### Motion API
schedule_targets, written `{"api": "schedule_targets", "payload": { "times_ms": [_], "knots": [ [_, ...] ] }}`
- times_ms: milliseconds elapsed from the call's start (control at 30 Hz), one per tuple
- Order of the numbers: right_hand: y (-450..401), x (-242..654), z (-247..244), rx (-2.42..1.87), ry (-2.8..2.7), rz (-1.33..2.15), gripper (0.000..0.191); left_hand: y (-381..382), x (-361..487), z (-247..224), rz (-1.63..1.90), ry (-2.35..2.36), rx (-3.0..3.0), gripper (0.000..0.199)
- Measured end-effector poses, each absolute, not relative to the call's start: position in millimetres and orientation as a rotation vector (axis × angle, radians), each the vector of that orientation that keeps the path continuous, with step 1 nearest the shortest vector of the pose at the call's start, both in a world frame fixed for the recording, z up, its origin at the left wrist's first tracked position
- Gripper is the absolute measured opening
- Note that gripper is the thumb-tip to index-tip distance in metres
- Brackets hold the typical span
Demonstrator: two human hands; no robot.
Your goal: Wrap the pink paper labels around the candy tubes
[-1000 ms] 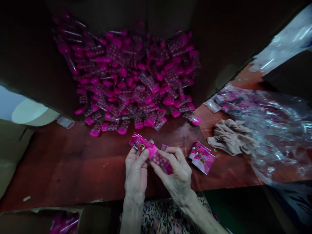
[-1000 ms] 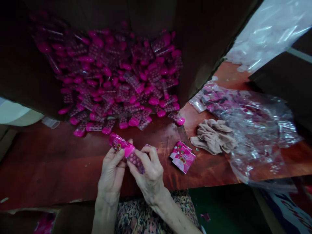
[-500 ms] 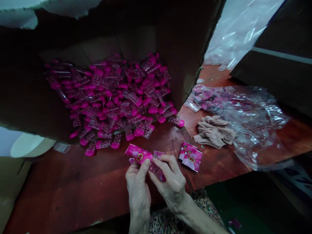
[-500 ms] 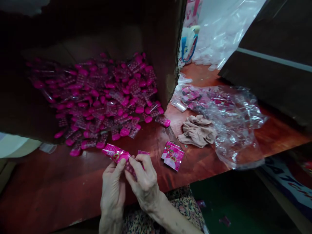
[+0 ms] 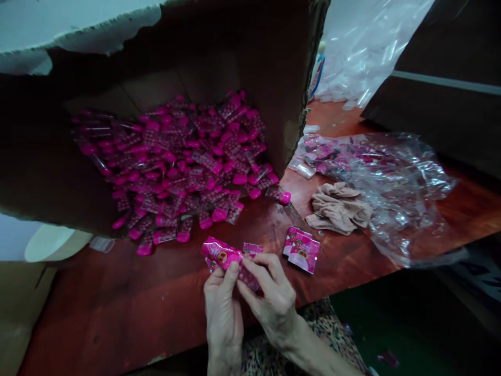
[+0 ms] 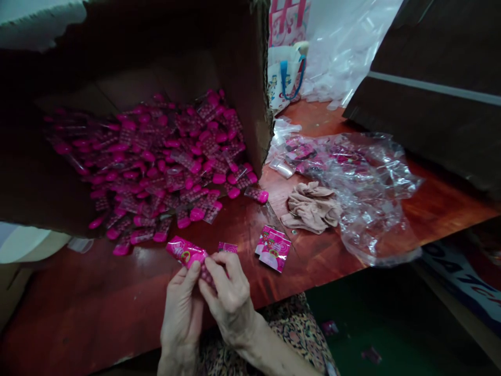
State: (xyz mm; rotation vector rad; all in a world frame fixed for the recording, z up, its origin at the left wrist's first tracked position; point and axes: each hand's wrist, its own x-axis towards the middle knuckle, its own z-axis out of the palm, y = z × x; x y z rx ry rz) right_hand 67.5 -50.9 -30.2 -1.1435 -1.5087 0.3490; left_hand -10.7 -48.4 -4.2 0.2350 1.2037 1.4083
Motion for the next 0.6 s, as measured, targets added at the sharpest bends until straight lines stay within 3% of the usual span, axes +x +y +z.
{"api": "schedule_targets", "payload": {
  "times_ms": [433, 600],
  "knots": [
    [-46.3, 71.5, -26.7, -1.158, -1.491, 0.369, 0.028, -48.2, -11.8, -9.4, 1.371, 1.213, 0.271, 0.016],
    [-41.7, 75.3, -19.5, -1.19, -1.446, 0.761, 0.032, -41.2, -22.8, -9.1, 1.442, 1.174, 0.163, 0.016]
  ]
}}
